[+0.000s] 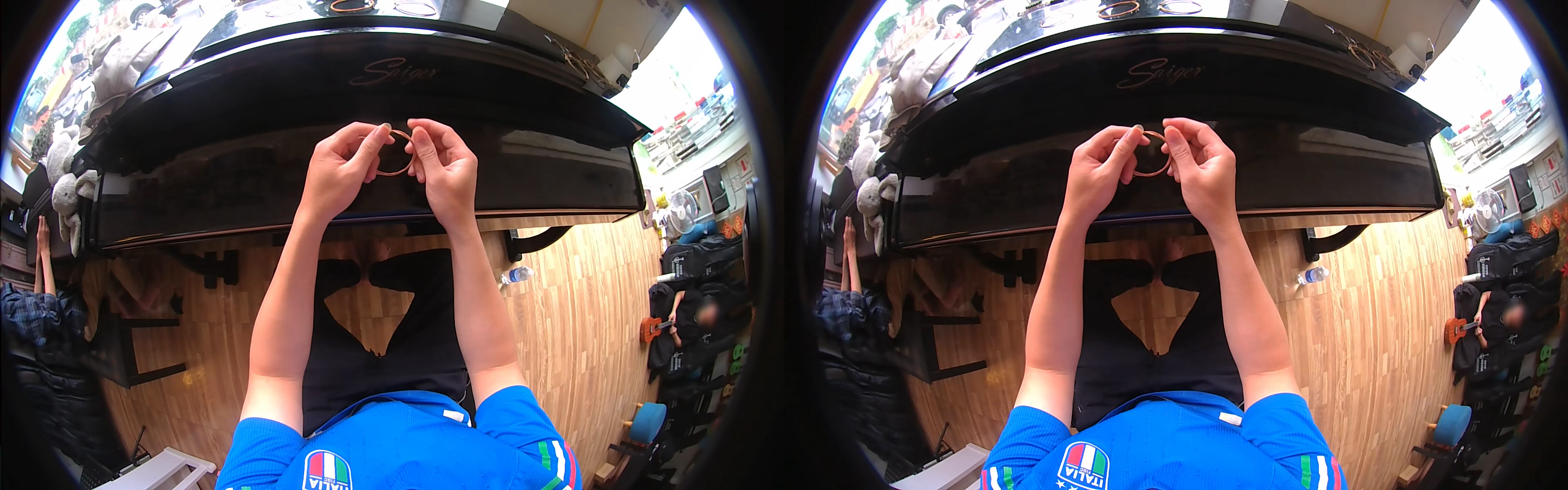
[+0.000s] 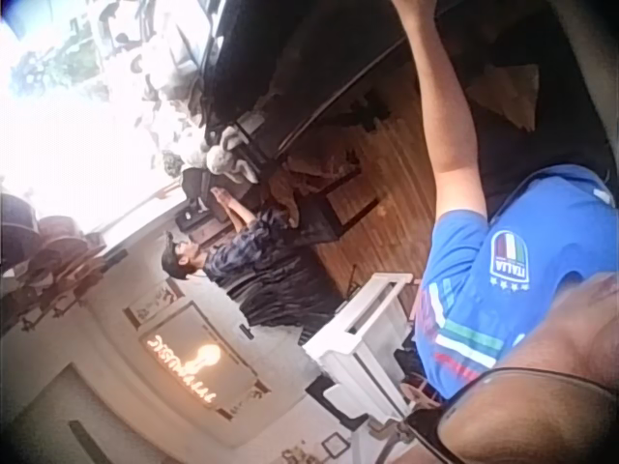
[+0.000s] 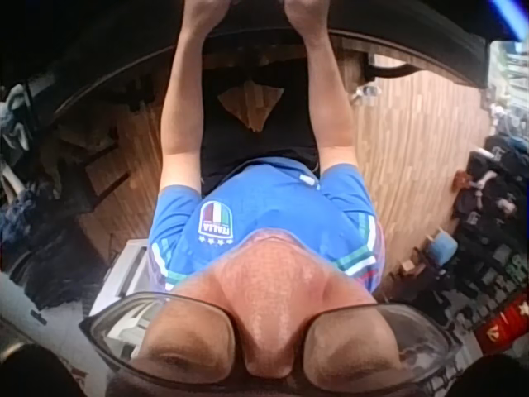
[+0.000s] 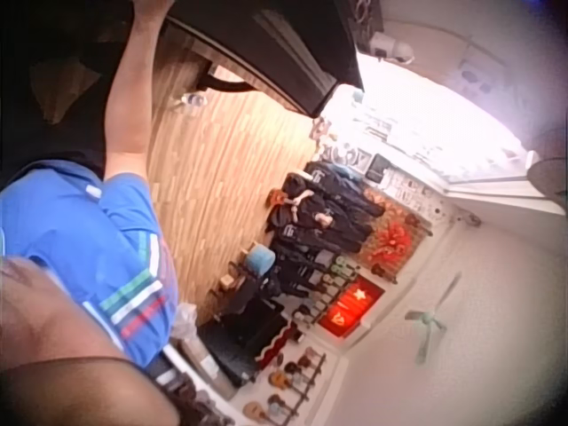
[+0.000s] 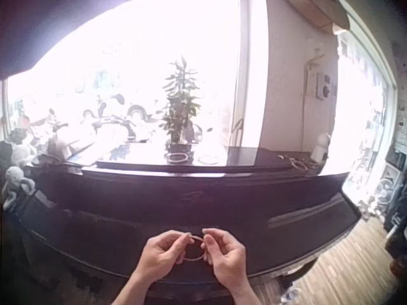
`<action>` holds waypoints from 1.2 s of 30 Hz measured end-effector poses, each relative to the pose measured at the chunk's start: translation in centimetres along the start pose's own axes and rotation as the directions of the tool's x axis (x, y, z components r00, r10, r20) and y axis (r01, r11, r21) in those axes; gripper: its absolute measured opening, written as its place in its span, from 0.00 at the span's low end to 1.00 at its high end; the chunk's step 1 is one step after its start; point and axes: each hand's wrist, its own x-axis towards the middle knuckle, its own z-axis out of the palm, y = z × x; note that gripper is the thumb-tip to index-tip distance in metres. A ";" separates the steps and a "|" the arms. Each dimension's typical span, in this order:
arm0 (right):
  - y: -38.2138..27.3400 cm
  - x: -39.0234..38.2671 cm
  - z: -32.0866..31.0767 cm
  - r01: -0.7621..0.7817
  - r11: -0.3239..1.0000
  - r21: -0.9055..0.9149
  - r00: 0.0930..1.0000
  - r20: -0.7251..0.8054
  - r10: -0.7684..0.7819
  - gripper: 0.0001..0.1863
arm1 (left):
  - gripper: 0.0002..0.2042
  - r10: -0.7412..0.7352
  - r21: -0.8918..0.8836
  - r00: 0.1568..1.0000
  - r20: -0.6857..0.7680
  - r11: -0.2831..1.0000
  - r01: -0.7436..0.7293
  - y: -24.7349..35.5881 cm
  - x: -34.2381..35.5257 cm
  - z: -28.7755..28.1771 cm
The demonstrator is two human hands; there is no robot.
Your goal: The person repeatedly picks up a thin copper wire, bends it into a circular loop, and places it on the piano lid. The person continues to form and place multiple wire loops in a repetitive manner.
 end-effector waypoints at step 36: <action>0.1 0.0 0.2 0.039 0.999 0.020 0.990 -0.140 -0.035 0.12 | 0.10 0.053 -0.007 0.998 -0.043 0.999 -0.053 -0.6 0.1 0.0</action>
